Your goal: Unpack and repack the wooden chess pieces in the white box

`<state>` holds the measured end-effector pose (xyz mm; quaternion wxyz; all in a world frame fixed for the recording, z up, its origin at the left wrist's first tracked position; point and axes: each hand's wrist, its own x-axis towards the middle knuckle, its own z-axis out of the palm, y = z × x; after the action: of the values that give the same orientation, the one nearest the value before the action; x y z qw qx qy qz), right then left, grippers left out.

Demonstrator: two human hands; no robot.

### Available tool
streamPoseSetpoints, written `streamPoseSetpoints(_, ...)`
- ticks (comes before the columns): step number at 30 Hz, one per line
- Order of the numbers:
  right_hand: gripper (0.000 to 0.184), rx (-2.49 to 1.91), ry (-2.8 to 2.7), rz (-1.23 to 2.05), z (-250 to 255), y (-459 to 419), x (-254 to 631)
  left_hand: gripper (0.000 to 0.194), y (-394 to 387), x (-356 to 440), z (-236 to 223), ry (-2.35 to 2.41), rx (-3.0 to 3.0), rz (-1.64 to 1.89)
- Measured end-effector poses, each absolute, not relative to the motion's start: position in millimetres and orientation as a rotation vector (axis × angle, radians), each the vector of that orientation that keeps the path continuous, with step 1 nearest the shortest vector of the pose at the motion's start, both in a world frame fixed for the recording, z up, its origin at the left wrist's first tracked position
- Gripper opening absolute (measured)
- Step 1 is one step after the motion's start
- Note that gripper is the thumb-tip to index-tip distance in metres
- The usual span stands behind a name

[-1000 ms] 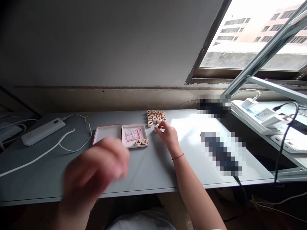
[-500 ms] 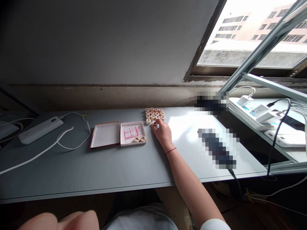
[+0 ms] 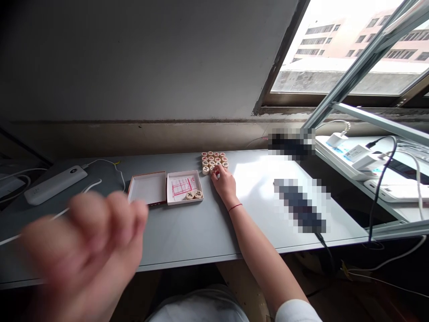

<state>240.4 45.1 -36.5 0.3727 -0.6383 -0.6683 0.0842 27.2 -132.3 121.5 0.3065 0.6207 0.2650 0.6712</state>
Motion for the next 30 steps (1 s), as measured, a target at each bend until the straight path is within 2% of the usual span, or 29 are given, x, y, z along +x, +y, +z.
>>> streamPoseSetpoints(2, 0.015, -1.62, -1.697, 0.186, -35, 44, 240, 0.012, -84, 34, 115, 0.749, 1.798, 1.724)
streamPoseSetpoints(5, 0.019, -1.52, -1.689, 0.185, -28, 38, 237, 0.017, -29, 34, 83, 1.177, 2.135, 1.04)
streamPoseSetpoints(7, 0.018, -1.424, -1.738, 0.323, -21, 32, 234, 0.022, -14, 33, 56, 1.359, 2.255, 0.718)
streamPoseSetpoints(10, 0.024, -1.35, -1.828, 0.566, -11, 22, 227, 0.026, -15, 34, 25, 1.465, 2.372, 0.475)
streamPoseSetpoints(13, 0.028, -1.332, -1.92, 0.664, -6, 17, 222, 0.023, -23, 36, 13, 1.491, 2.437, 0.444)
streamPoseSetpoints(23, 0.017, -1.343, -1.969, 0.741, -7, 17, 221, 0.012, -22, 35, 17, 1.373, 2.379, 0.55)
streamPoseSetpoints(26, 0.016, -1.306, -1.917, 0.752, -7, 16, 221, 0.008, -20, 34, 16, 1.286, 2.263, 0.655)
streamPoseSetpoints(30, 0.019, -1.134, -1.758, 0.859, 1, 9, 217, 0.01, -13, 32, 14, 1.35, 2.025, 0.984)
